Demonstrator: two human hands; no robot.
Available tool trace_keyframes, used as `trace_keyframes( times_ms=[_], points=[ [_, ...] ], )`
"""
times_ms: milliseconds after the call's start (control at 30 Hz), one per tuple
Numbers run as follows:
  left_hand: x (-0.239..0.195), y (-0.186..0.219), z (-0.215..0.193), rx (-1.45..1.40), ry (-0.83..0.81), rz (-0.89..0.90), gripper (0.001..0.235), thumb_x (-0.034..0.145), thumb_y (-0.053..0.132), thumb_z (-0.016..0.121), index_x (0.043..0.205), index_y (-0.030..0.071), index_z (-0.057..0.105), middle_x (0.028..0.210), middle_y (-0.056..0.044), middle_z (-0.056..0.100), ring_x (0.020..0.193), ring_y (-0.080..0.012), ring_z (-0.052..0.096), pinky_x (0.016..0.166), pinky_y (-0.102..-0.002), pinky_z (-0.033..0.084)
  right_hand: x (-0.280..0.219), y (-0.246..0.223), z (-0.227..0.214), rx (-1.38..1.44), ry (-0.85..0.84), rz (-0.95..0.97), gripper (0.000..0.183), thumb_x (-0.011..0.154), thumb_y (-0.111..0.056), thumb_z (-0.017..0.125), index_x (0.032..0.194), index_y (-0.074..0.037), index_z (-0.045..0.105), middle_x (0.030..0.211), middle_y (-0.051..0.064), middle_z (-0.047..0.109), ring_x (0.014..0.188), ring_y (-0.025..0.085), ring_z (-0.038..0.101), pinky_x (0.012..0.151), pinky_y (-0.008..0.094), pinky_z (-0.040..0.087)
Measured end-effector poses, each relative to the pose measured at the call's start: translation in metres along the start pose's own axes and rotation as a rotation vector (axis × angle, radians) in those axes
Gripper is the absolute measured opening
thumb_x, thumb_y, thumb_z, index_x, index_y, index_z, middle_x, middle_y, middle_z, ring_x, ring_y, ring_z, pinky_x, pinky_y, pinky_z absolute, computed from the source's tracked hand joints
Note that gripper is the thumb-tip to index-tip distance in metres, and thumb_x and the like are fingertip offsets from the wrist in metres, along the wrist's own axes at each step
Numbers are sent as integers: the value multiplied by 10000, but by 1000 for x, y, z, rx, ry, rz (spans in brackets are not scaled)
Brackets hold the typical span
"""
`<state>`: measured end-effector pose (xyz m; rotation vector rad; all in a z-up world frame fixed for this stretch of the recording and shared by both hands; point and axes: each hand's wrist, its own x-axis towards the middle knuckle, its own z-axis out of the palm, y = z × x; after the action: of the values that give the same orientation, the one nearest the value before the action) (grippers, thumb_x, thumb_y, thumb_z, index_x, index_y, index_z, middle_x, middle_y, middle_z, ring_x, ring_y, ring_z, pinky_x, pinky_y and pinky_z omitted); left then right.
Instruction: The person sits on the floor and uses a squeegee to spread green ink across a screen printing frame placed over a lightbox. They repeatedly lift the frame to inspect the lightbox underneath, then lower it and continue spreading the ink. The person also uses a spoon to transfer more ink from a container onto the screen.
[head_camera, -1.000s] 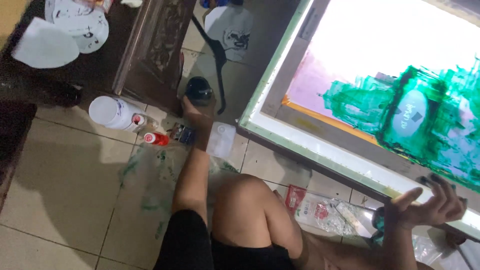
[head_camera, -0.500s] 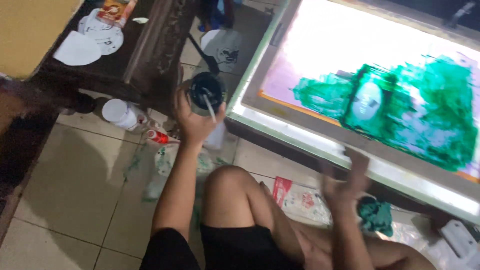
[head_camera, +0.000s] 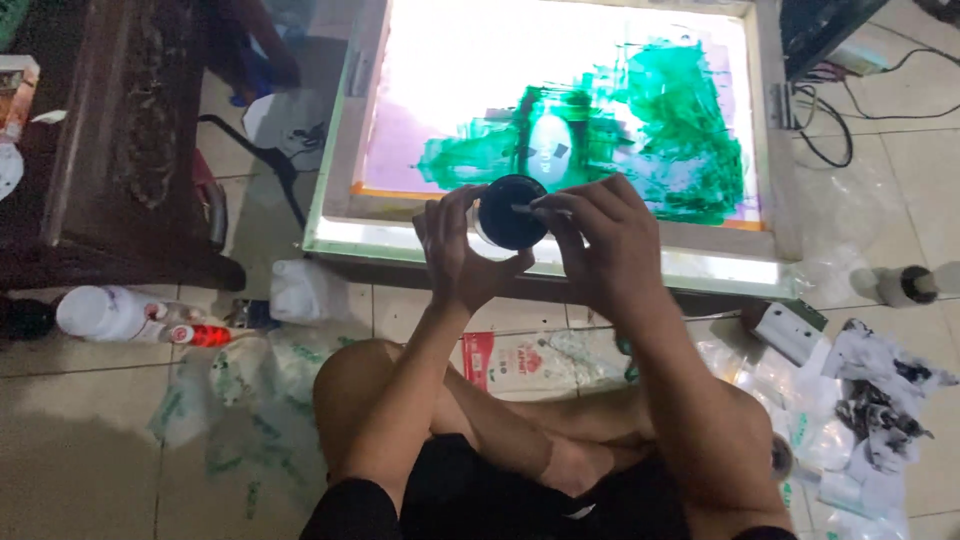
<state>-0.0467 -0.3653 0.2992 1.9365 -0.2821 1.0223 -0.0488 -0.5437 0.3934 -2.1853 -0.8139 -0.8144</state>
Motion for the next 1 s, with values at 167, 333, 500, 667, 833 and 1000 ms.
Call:
trace_keyframes(
  times_ms=[167,333,500,667,833,1000],
  points=[
    [5,-11,26,78,1,41,765,498,323,929,1181,131,643,1136,-13,684,1035,-240,673,904,-375,438,27,17,-19,41,-127,14,130,892,13,786,992,-70,795,895,97,744,766,329,680,683,421,556],
    [18,-34,37,91,-28,-7,800,492,357,931,1209,171,629,1164,17,680,986,-244,635,864,-400,416,50,25,-11,130,-270,50,78,947,50,707,950,3,769,904,167,757,775,404,722,686,451,576],
    [38,-56,47,82,-23,-12,761,545,375,936,1215,189,626,1145,38,672,963,-233,618,890,-425,405,65,54,14,167,-196,48,169,908,106,722,971,-33,795,915,162,767,766,391,724,643,433,557],
    [48,-83,61,77,-34,-36,757,579,414,944,1225,186,622,1130,40,657,958,-236,593,890,-449,392,84,80,37,228,-176,77,163,929,99,718,960,-43,791,903,155,770,755,389,732,620,429,554],
    [57,-99,70,157,-63,-110,797,529,455,926,1216,203,611,1155,49,665,967,-241,611,874,-474,418,102,95,60,269,-174,107,186,897,163,707,926,6,804,881,207,773,685,380,725,586,398,549],
    [58,-111,76,216,-40,-173,759,549,437,925,1197,191,615,1147,41,683,952,-258,622,876,-494,426,95,126,86,251,-150,154,184,928,110,738,941,-58,811,906,150,782,690,343,727,579,371,554]
  ],
)
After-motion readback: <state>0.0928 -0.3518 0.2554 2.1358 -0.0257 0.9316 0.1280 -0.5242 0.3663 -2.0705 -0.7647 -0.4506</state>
